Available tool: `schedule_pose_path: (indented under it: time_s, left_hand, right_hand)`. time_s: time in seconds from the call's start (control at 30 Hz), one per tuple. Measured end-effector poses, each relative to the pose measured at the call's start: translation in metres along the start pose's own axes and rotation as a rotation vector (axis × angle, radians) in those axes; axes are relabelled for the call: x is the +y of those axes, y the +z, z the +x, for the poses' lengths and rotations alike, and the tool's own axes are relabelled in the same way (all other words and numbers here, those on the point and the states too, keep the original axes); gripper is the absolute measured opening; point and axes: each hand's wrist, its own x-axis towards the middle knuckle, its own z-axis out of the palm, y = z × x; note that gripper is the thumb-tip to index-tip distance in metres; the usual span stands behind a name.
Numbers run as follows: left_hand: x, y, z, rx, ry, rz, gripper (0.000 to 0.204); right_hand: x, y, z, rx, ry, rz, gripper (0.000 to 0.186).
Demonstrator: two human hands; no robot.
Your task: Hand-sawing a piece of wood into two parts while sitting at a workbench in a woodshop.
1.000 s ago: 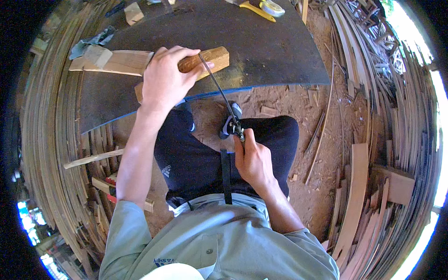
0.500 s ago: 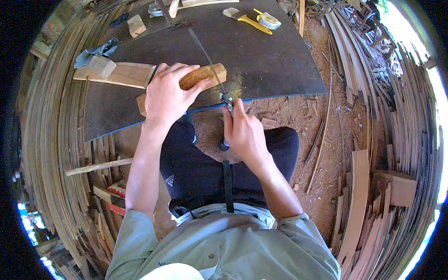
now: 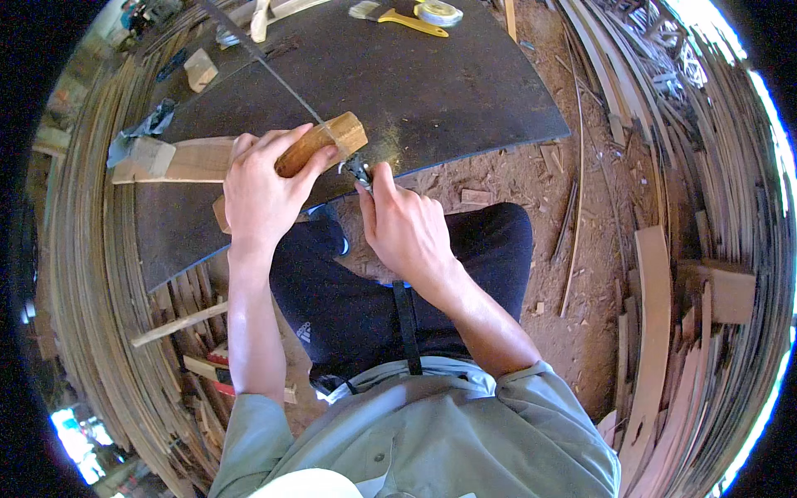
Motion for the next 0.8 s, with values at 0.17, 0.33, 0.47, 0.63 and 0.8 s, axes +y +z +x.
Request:
schedule_pose_path:
  time_s: [0.17,0.33,0.47,0.63,0.8]
  left_hand:
    - [0.000,0.001,0.001,-0.015,-0.023,-0.026,0.045]
    - [-0.004,0.001,0.002,-0.006,0.047,-0.027,0.045]
    - [-0.003,0.002,0.002,-0.039,0.047,-0.002,0.045]
    - [-0.003,0.002,0.006,-0.040,0.063,-0.035,0.043]
    - [-0.005,0.005,0.005,-0.035,0.086,-0.014,0.043]
  right_hand:
    - [0.003,0.002,0.000,0.004,-0.028,0.006,0.026]
    - [0.000,-0.002,0.000,-0.040,-0.019,0.025,0.025]
    - [0.003,-0.003,0.000,-0.085,0.023,0.057,0.022]
    - [0.000,-0.007,-0.001,-0.117,0.067,0.065,0.021]
    - [0.002,-0.007,-0.013,-0.196,0.127,0.146,0.021]
